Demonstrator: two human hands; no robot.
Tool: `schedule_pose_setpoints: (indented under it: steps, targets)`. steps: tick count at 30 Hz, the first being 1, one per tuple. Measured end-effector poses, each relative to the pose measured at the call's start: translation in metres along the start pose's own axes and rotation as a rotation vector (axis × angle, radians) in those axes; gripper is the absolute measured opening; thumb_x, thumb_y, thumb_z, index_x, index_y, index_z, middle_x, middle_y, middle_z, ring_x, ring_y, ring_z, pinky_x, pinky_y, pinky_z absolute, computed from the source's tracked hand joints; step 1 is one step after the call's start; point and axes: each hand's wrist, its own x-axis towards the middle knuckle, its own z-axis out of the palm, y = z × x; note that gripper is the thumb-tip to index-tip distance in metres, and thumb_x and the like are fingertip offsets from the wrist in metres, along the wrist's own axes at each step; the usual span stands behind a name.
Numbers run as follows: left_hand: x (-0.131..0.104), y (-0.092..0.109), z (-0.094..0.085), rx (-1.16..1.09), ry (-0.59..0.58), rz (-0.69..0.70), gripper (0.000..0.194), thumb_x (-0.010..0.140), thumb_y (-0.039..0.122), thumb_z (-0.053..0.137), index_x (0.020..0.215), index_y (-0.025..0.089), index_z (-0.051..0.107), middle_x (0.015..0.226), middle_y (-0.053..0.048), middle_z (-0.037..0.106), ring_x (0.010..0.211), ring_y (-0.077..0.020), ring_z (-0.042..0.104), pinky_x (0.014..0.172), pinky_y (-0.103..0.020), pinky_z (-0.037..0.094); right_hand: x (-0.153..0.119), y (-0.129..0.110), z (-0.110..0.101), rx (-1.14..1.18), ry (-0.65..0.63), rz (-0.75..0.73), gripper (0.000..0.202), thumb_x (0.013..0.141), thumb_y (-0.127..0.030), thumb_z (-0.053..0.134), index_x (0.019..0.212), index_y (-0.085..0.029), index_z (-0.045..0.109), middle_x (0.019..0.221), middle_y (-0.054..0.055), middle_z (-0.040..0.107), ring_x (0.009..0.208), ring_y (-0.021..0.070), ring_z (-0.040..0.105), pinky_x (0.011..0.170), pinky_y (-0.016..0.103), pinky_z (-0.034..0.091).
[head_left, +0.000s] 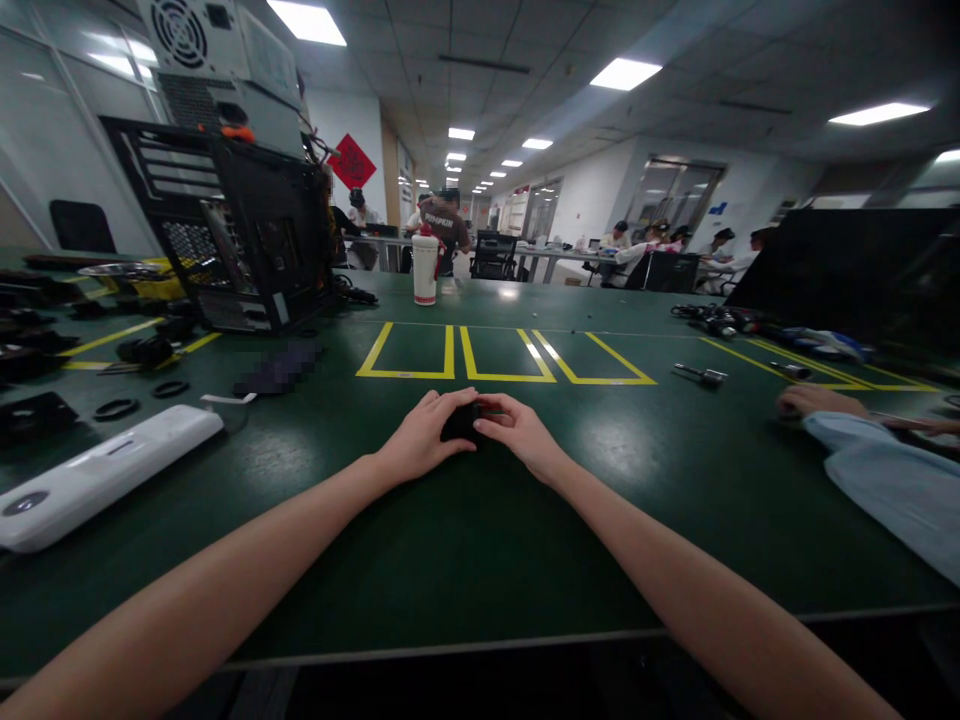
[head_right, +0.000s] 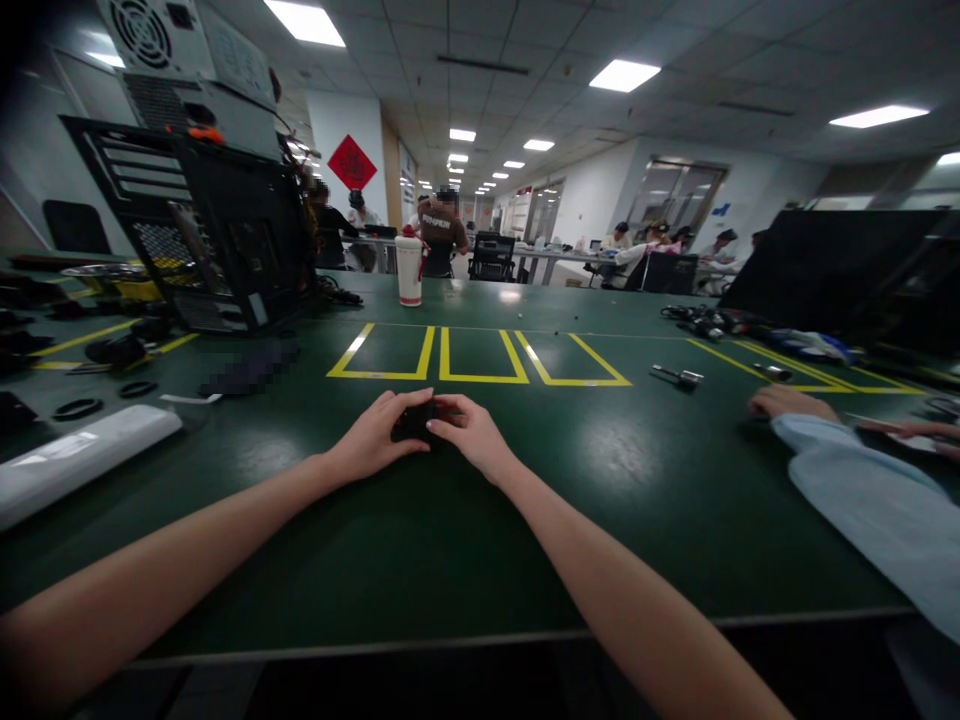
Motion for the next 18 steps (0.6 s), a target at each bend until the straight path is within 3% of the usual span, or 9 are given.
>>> schedule_pose_setpoints:
  steps: [10,18]
  targets:
    - [0.0002,0.0012,-0.0011,0.021,0.014,0.041,0.062,0.069,0.027,0.065,0.123,0.025,0.033,0.125,-0.005,0.045,0.103,-0.0217,0.048,0.083,-0.039,0.044,-0.0006,-0.0006,0.0005,0.075,-0.038,-0.056,0.034,0.059,-0.018,0.069,0.089,-0.020,0.053,0.095,0.001,0.058,0.093,0.0152,0.055,0.090,0.037,0.040]
    - [0.0016,0.0015,-0.0014,0.039,0.025,0.039,0.061,0.069,0.028,0.064,0.122,0.024,0.034,0.121,-0.005,0.048,0.103,-0.0215,0.048,0.085,-0.039,0.043,-0.0003,0.0012,0.0012,0.076,0.014,0.015,0.029,0.067,-0.028,0.063,0.094,-0.021,0.054,0.097,0.002,0.057,0.091,0.0141,0.055,0.087,0.035,0.041]
